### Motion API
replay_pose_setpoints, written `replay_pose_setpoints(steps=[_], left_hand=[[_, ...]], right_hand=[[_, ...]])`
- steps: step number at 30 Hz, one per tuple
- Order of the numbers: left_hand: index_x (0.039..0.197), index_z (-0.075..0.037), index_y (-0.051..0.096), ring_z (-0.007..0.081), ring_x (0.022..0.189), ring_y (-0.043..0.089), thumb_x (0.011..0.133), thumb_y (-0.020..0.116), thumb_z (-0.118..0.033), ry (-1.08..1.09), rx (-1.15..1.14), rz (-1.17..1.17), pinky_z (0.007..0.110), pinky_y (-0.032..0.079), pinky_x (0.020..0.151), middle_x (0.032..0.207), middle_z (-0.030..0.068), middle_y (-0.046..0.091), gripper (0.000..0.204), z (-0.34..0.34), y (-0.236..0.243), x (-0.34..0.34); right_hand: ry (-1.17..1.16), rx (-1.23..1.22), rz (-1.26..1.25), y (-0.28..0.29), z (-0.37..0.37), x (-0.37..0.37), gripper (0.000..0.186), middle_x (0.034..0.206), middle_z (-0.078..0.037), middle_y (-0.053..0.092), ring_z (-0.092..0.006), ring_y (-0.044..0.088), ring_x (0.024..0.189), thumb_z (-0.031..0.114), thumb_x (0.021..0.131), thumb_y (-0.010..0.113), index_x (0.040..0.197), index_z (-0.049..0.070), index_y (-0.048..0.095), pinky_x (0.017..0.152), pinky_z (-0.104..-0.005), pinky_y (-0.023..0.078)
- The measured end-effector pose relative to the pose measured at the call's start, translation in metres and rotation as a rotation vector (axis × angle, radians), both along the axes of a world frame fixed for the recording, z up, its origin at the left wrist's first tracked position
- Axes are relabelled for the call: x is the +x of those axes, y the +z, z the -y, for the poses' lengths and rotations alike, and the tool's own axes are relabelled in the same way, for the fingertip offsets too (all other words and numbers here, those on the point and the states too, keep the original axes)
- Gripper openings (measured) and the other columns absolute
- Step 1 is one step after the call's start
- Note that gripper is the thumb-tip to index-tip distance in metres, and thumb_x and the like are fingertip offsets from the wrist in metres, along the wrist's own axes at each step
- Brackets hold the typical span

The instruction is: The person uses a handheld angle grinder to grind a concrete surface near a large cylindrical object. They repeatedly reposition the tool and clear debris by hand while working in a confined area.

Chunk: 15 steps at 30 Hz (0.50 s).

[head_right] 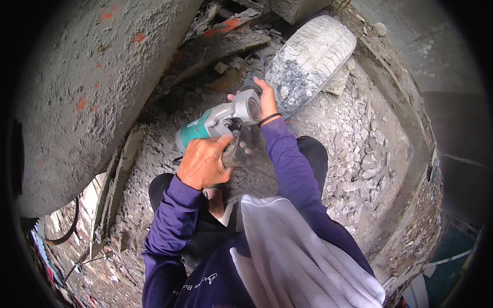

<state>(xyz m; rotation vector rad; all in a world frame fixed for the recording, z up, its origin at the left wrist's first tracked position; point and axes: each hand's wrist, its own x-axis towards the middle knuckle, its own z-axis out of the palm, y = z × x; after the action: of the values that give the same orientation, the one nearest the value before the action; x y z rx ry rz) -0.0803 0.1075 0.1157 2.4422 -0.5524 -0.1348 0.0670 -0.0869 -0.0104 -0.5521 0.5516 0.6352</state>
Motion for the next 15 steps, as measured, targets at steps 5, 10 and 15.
replay_pose_setpoints(steps=[5,10,15], left_hand=[[0.122,-0.006,0.068,0.0408,0.081,0.073,0.065,0.083,-0.019,0.021,-0.026,-0.002,0.049,0.057,0.071,0.084,0.0215,0.073,0.060,-0.007,-0.009,0.004],[0.111,-0.004,0.066,0.0431,0.080,0.071,0.065,0.081,-0.017,0.034,-0.075,-0.042,0.050,0.056,0.071,0.085,0.0204,0.072,0.050,0.000,-0.017,-0.004],[0.110,-0.002,0.065,0.0455,0.083,0.070,0.065,0.081,-0.016,0.042,-0.120,-0.077,0.050,0.056,0.072,0.089,0.0218,0.072,0.050,0.000,-0.023,-0.010]], right_hand=[[-0.003,-0.066,0.012,-0.005,-0.004,0.007,0.059,0.102,-0.026,0.066,-0.0496,0.071,0.109,0.049,0.096,0.067,0.107,-0.009,0.062,0.090,-0.0631,0.061],[0.030,-0.055,-0.038,-0.006,0.001,0.003,0.056,0.101,-0.025,0.067,-0.0493,0.072,0.107,0.048,0.095,0.068,0.105,-0.008,0.064,0.089,-0.0629,0.061],[0.062,-0.077,-0.046,-0.007,0.003,0.003,0.055,0.099,-0.025,0.068,-0.0483,0.072,0.106,0.048,0.095,0.067,0.103,-0.007,0.065,0.088,-0.0626,0.061]])
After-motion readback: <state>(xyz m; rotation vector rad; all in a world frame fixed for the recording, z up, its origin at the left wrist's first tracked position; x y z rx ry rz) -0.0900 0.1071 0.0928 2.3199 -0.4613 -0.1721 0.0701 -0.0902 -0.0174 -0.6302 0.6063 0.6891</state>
